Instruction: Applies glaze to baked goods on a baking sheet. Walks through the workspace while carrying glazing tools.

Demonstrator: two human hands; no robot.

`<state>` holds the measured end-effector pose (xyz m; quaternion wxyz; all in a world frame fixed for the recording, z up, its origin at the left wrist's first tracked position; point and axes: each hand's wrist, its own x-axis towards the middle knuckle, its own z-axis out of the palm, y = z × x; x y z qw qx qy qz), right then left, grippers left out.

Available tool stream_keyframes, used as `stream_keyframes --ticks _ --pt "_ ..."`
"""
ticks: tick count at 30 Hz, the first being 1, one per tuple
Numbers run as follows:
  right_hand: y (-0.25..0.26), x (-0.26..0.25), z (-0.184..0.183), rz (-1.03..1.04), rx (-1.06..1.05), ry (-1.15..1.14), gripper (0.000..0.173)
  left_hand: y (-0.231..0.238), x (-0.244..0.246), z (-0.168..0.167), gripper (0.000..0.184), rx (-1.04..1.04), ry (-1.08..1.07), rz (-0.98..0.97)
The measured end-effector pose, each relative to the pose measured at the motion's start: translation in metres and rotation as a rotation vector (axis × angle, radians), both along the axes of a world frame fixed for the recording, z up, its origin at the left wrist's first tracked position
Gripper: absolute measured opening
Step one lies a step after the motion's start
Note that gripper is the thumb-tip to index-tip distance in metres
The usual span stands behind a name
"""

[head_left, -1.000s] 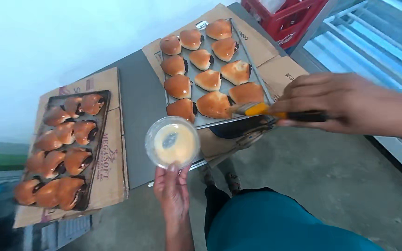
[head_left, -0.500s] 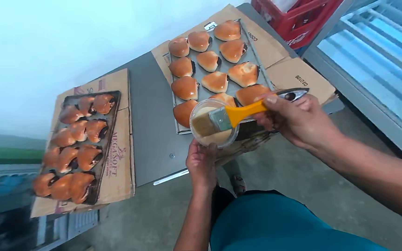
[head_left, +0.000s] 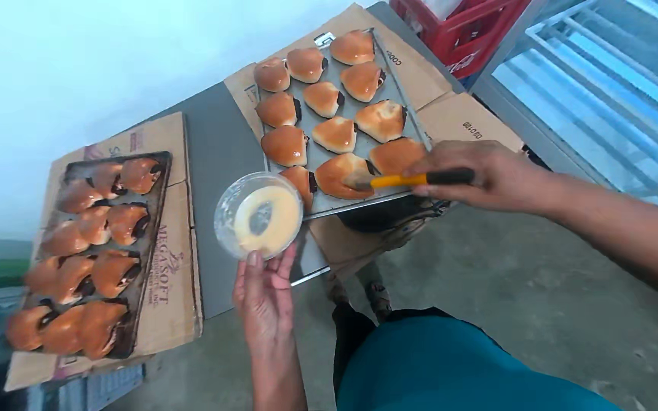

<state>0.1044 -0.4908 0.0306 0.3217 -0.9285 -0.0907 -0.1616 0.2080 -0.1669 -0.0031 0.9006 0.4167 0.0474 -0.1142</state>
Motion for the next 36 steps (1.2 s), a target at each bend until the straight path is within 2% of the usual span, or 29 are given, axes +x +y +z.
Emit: stream_keyframes --ticks 1,4,6,8,11,13,15,17,19,21,24,27,29,31,34,36 --pt "-0.001 -0.006 0.01 0.046 -0.103 -0.01 0.035 0.006 -0.001 0.001 0.017 -0.021 -0.007 0.011" --pt "0.006 0.005 0.034 0.091 -0.216 -0.101 0.031 0.016 -0.003 0.002 0.02 -0.057 -0.021 0.027" --pt "0.008 0.034 0.026 0.125 -0.301 -0.127 0.027 0.016 -0.006 0.004 0.022 -0.065 -0.036 0.03" --pt "0.006 0.05 0.012 0.186 -0.384 -0.044 0.023 0.019 -0.01 0.007 0.026 -0.085 -0.055 0.034" --pt "-0.001 0.027 0.022 0.255 -0.498 0.046 0.021 0.031 -0.014 0.008 0.036 -0.107 -0.061 0.052" --pt "-0.002 0.015 0.047 0.267 -0.514 0.06 0.03 0.038 -0.015 0.007 0.037 -0.105 -0.056 0.062" --pt "0.011 0.028 0.065 0.27 -0.511 0.027 0.026 0.041 -0.014 0.01 0.038 -0.097 -0.057 0.06" --pt "0.029 0.056 0.063 0.289 -0.508 0.006 0.03 0.038 -0.013 0.014 0.04 -0.097 -0.067 0.055" --pt "0.039 0.076 0.044 0.352 -0.542 -0.003 0.031 0.035 -0.012 0.015 0.042 -0.095 -0.089 0.041" --pt "0.037 0.065 0.025 0.39 -0.591 -0.004 0.023 0.036 -0.011 0.014 0.042 -0.105 -0.104 0.031" --pt "0.019 0.018 0.018 0.355 -0.63 0.052 0.023 0.039 -0.011 0.008 0.041 -0.106 -0.103 0.021" --pt "0.003 -0.011 0.032 0.287 -0.59 0.076 0.02 0.04 -0.01 0.008 0.039 -0.091 -0.103 0.013" --pt "-0.006 -0.014 0.055 0.209 -0.535 0.046 0.028 0.037 -0.011 0.01 0.036 -0.086 -0.106 -0.004" --pt "-0.017 -0.006 0.065 0.131 -0.543 0.002 0.026 0.03 -0.013 0.011 0.035 -0.074 -0.106 -0.026" --pt "-0.03 0.001 0.045 0.105 -0.557 0.041 0.02 0.015 -0.018 0.014 0.032 -0.07 -0.099 -0.061" --pt "-0.033 -0.016 0.029 0.141 -0.573 0.055 0.022 0.009 -0.022 0.013 0.036 -0.073 -0.091 -0.073"
